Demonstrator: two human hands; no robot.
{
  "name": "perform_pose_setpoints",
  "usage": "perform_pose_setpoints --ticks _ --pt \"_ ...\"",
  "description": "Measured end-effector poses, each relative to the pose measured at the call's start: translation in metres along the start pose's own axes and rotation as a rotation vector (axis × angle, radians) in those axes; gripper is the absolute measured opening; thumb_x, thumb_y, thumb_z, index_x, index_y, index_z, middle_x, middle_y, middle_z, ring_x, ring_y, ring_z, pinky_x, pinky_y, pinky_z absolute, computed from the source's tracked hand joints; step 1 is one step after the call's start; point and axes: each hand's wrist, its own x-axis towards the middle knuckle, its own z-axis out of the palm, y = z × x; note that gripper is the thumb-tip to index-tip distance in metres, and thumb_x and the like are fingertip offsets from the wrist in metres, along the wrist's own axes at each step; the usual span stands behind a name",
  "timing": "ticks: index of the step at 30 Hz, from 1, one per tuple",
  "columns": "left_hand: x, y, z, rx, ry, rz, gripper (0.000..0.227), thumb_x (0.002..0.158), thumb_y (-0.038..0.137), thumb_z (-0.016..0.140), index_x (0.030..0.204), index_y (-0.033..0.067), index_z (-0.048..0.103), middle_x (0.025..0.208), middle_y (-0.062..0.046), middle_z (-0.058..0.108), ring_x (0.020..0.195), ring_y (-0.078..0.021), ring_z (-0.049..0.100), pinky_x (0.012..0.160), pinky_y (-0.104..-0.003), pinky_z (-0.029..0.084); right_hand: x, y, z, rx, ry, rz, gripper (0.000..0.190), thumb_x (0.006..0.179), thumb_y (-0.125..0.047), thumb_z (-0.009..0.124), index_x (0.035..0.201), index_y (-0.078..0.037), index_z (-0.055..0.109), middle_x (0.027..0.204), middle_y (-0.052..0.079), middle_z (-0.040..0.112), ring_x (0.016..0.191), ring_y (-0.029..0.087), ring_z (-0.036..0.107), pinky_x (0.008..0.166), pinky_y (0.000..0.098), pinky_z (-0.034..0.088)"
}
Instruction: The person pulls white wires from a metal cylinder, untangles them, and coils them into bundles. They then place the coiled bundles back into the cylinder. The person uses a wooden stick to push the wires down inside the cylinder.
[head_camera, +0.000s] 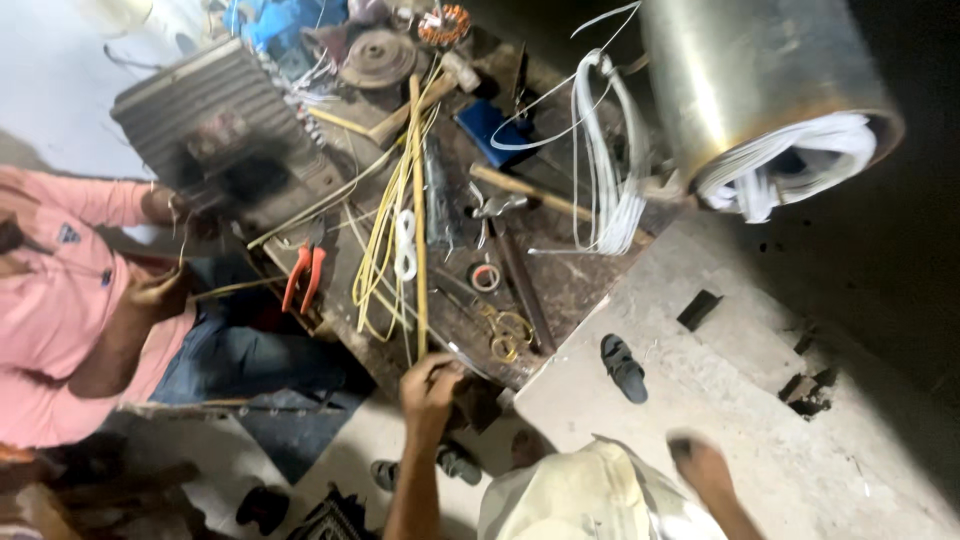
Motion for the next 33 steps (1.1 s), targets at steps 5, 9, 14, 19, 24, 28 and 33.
perform_pose_setpoints --ticks 5,9,14,19,24,28,33 --pt "0.000 0.016 0.021 0.059 -0.136 0.034 0.016 0.090 0.004 0.069 0.103 -0.0034 0.074 0.086 -0.003 0.070 0.075 -0.0104 0.062 0.066 -0.023 0.050 0.088 -0.107 -0.054 0.163 0.554 -0.581 0.020 0.094 -0.018 0.067 0.108 -0.004 0.073 0.102 0.022 0.072 0.093 0.043 0.069 0.080 0.0488 0.056" --pt "-0.006 0.019 0.011 0.193 -0.092 0.113 0.016 0.087 0.004 0.070 0.102 -0.0012 0.075 0.085 -0.010 0.074 0.074 -0.0151 0.068 0.067 -0.027 0.053 0.073 -0.203 -0.084 0.154 0.522 -0.730 0.021 0.093 -0.019 0.071 0.108 -0.004 0.074 0.099 0.019 0.072 0.088 0.038 0.070 0.079 0.0455 0.056" --pt "-0.022 0.015 0.001 0.253 -0.073 0.059 0.018 0.084 0.005 0.072 0.102 0.0018 0.076 0.092 -0.014 0.076 0.082 -0.0228 0.076 0.073 -0.033 0.058 0.039 -0.281 -0.076 0.103 0.435 -0.831 0.029 0.091 -0.021 0.073 0.114 -0.003 0.073 0.103 0.020 0.070 0.095 0.040 0.067 0.084 0.0464 0.054" --pt "-0.018 0.021 -0.017 0.327 -0.111 0.143 0.018 0.085 0.003 0.071 0.102 0.0016 0.076 0.093 -0.016 0.076 0.087 -0.0306 0.074 0.077 -0.037 0.057 0.070 -0.300 -0.072 0.056 0.491 -0.759 0.028 0.098 -0.022 0.070 0.120 -0.004 0.072 0.107 0.018 0.070 0.100 0.039 0.067 0.090 0.0467 0.054" --pt "0.003 0.034 -0.029 0.252 -0.089 0.139 0.016 0.085 0.003 0.070 0.100 0.0032 0.075 0.088 -0.016 0.074 0.082 -0.0295 0.076 0.073 -0.036 0.058 0.087 -0.320 -0.080 -0.036 0.303 -0.639 0.056 0.089 -0.038 0.076 0.132 -0.005 0.064 0.114 0.021 0.070 0.100 0.038 0.070 0.089 0.0463 0.056" --pt "0.023 0.039 -0.023 0.270 -0.157 0.269 0.013 0.089 0.004 0.071 0.102 0.0029 0.073 0.088 -0.015 0.073 0.081 -0.0307 0.073 0.071 -0.036 0.056 0.087 -0.328 -0.072 -0.174 0.122 -0.447 0.093 0.073 -0.050 0.082 0.150 -0.010 0.048 0.126 0.021 0.064 0.108 0.040 0.067 0.093 0.0500 0.053" --pt "0.068 0.042 0.000 0.277 -0.218 0.284 0.016 0.086 0.006 0.071 0.102 0.0035 0.073 0.093 -0.015 0.073 0.075 -0.0283 0.072 0.064 -0.036 0.056 0.093 -0.323 -0.060 -0.172 0.228 -0.494 0.080 0.080 -0.047 0.077 0.143 -0.007 0.050 0.129 0.021 0.065 0.110 0.042 0.066 0.094 0.0519 0.053"
